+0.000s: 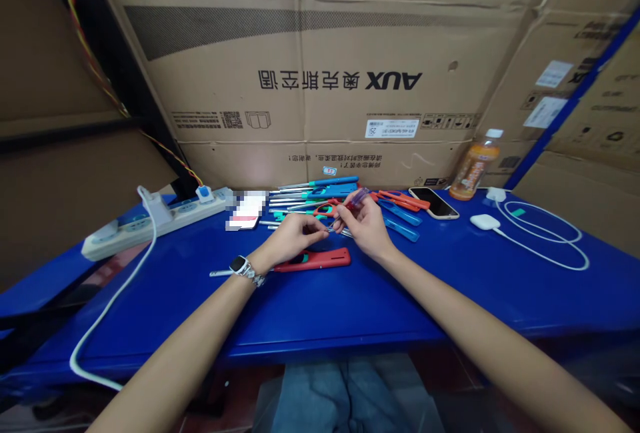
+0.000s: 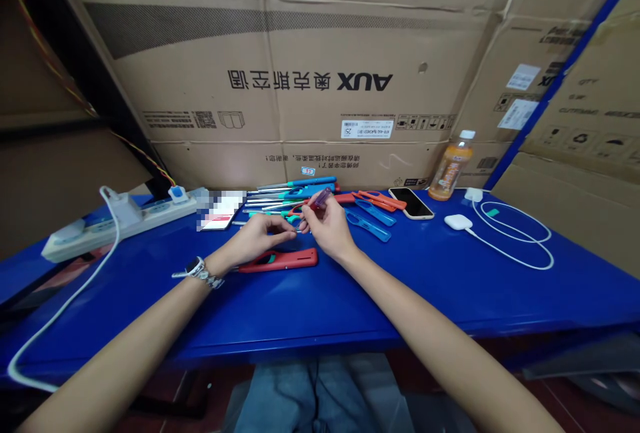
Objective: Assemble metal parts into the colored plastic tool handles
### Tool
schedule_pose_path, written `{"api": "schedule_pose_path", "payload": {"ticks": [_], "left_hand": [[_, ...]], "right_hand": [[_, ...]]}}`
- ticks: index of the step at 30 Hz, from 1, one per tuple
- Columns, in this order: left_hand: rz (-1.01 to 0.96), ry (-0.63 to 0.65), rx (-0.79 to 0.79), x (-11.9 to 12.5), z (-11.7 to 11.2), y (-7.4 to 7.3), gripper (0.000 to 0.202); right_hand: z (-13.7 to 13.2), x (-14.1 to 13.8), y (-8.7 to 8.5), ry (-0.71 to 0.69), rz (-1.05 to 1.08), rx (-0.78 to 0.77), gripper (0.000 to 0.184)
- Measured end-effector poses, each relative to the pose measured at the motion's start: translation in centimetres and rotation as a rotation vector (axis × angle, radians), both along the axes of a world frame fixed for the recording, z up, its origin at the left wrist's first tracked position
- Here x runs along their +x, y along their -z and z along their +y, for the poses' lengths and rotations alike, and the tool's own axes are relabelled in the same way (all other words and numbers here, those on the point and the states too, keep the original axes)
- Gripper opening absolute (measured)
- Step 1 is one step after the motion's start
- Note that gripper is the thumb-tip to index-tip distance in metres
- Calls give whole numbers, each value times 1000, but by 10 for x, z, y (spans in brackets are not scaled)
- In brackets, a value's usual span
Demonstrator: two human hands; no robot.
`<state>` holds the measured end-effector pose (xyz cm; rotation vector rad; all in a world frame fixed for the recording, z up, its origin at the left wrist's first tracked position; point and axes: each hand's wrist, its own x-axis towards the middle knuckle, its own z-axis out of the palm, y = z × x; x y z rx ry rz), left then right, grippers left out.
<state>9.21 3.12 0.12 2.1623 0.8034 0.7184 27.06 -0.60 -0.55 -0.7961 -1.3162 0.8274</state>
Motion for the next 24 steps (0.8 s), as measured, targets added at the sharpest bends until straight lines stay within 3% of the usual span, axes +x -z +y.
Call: {"api": "schedule_pose_path", "payload": {"ticks": [7, 24], "left_hand": [[-121, -25, -80, 6, -3, 1, 23], [-152, -44, -98, 5, -3, 2, 24]], "right_hand": [[-3, 4, -9, 61, 5, 48, 39], [-3, 1, -7, 63, 13, 35, 40]]}}
